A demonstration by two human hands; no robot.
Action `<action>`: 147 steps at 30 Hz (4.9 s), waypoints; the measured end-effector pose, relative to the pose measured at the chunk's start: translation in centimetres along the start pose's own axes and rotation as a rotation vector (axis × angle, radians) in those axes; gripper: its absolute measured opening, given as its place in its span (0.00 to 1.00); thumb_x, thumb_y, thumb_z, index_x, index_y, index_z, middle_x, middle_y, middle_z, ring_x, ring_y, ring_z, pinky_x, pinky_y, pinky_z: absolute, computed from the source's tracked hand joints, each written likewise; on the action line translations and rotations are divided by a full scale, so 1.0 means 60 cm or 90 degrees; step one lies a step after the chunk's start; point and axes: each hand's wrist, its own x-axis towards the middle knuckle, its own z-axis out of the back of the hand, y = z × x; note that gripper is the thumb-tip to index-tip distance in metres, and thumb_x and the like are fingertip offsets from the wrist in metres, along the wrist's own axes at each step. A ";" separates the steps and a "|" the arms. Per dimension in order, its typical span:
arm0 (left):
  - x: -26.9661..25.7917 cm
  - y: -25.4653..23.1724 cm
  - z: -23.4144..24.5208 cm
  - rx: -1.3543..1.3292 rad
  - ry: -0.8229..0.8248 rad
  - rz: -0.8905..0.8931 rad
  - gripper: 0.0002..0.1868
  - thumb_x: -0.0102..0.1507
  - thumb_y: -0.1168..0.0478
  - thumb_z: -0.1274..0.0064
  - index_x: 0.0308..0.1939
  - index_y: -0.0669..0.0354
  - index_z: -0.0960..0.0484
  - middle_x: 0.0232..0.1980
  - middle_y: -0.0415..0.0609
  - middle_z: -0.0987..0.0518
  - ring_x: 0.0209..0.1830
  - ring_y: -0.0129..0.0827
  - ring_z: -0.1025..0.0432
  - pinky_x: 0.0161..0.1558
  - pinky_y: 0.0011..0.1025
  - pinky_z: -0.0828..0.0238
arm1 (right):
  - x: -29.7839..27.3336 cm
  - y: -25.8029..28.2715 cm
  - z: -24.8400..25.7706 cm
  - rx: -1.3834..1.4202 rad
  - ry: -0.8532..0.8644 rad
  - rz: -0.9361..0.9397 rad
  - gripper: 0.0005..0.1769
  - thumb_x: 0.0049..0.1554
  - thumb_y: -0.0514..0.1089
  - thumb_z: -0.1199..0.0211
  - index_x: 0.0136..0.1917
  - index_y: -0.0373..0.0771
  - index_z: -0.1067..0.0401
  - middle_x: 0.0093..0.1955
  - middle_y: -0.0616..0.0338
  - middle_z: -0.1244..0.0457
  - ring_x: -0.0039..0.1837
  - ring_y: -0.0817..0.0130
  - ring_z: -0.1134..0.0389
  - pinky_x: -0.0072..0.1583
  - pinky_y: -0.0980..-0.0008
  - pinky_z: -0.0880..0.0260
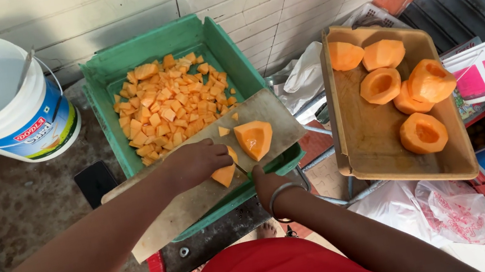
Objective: The person cuts peeled papaya wedges into small cubes on a wooden board using a knife, then sweeps the diced pieces by hand into a green crate. They work through wedges one at a time from a tray of peeled papaya halves, filling the crate with cubed fruit.
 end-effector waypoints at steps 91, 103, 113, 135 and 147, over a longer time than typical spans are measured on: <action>0.055 -0.063 -0.025 -0.121 -0.246 0.062 0.35 0.52 0.50 0.31 0.62 0.43 0.24 0.69 0.49 0.29 0.73 0.48 0.39 0.69 0.46 0.42 | 0.025 -0.186 0.047 0.536 -0.441 0.116 0.14 0.67 0.48 0.51 0.50 0.36 0.32 0.38 0.58 0.33 0.39 0.70 0.31 0.42 0.67 0.30; 0.029 -0.066 -0.059 -0.059 -0.050 0.371 0.30 0.63 0.37 0.46 0.64 0.42 0.26 0.64 0.50 0.31 0.66 0.46 0.35 0.63 0.48 0.36 | -0.066 -0.114 0.024 0.510 -0.264 0.014 0.13 0.65 0.50 0.50 0.51 0.38 0.36 0.29 0.58 0.37 0.31 0.68 0.35 0.36 0.67 0.33; -0.022 -0.081 -0.086 -0.148 -0.400 0.503 0.57 0.42 0.46 0.26 0.68 0.66 0.39 0.63 0.64 0.34 0.60 0.60 0.37 0.57 0.52 0.37 | -0.058 0.034 0.043 0.198 -0.195 0.042 0.17 0.64 0.48 0.47 0.60 0.37 0.43 0.36 0.35 0.33 0.42 0.36 0.29 0.45 0.42 0.31; -0.044 -0.080 -0.081 -0.134 -0.418 0.440 0.43 0.45 0.42 0.30 0.57 0.62 0.27 0.58 0.57 0.30 0.59 0.56 0.35 0.56 0.51 0.36 | -0.047 0.015 0.000 0.170 -0.118 -0.013 0.17 0.65 0.50 0.46 0.61 0.40 0.43 0.42 0.36 0.32 0.47 0.37 0.29 0.49 0.43 0.32; 0.115 0.107 -0.016 0.004 -0.239 0.270 0.20 0.65 0.46 0.46 0.57 0.46 0.19 0.63 0.50 0.26 0.63 0.48 0.33 0.64 0.56 0.41 | -0.082 -0.171 -0.001 0.364 -0.474 0.032 0.12 0.62 0.47 0.42 0.52 0.37 0.36 0.33 0.48 0.35 0.36 0.53 0.30 0.40 0.58 0.32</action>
